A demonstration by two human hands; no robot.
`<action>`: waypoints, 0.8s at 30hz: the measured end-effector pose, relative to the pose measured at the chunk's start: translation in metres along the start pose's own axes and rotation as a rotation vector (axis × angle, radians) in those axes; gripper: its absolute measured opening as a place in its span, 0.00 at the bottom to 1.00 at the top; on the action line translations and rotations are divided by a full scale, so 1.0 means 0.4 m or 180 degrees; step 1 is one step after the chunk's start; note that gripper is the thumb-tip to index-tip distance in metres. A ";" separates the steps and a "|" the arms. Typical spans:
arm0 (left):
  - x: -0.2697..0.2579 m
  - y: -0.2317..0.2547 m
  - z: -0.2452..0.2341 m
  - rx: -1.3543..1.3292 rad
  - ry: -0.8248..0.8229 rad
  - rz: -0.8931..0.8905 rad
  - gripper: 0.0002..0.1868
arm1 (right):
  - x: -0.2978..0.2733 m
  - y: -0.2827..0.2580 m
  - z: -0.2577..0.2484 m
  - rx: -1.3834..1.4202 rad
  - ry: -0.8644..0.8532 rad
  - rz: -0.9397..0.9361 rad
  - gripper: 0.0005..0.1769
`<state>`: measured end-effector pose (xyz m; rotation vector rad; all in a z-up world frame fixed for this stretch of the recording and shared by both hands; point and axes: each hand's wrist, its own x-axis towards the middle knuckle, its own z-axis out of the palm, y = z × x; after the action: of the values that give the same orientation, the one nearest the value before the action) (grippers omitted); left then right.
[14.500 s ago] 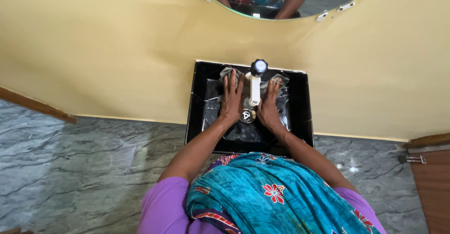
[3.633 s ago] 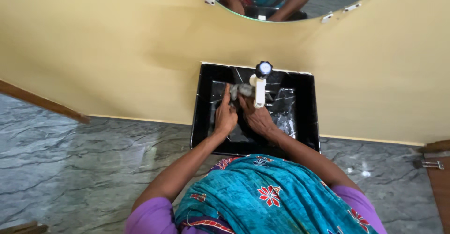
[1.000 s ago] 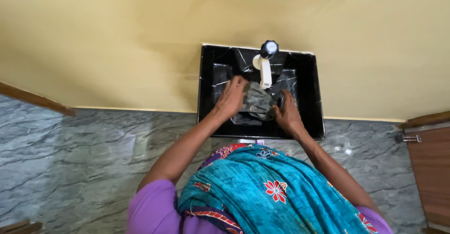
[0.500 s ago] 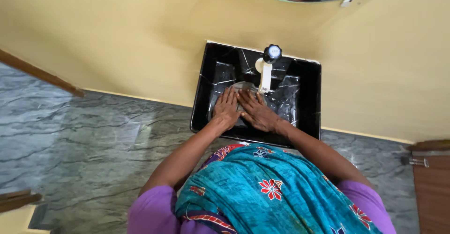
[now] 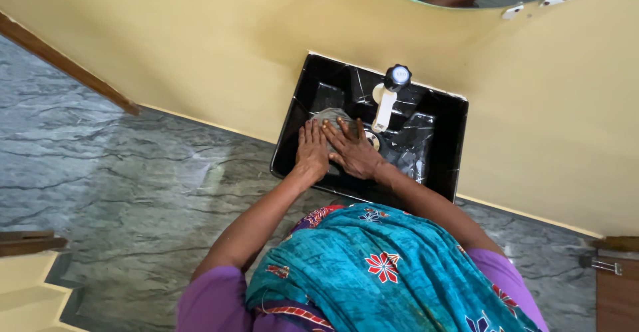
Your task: The person repeatedly wets, scrubs, and wrings a small gray cloth in a black bathroom sink. They rinse the cloth under the running tap and continue to squeeze and rub it throughout the clip.
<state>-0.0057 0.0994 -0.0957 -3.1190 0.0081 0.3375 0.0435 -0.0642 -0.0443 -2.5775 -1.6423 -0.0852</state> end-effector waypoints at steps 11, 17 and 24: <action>0.058 0.204 0.000 -0.0172 -0.0165 0.0443 0.48 | -0.193 0.092 -0.052 -0.0298 -0.0561 0.0474 0.39; 0.053 0.298 0.013 -0.0345 -0.0208 0.0766 0.40 | -0.297 0.110 -0.061 -0.0023 -0.0798 0.0828 0.41; 0.015 0.342 0.033 -0.0334 0.0261 0.1272 0.38 | -0.403 0.075 -0.019 0.0570 -0.0897 0.1211 0.39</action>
<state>-0.0034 -0.0375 -0.1103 -3.2139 0.6395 0.2148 0.0028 -0.2229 -0.0527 -2.7988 -1.1277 0.4454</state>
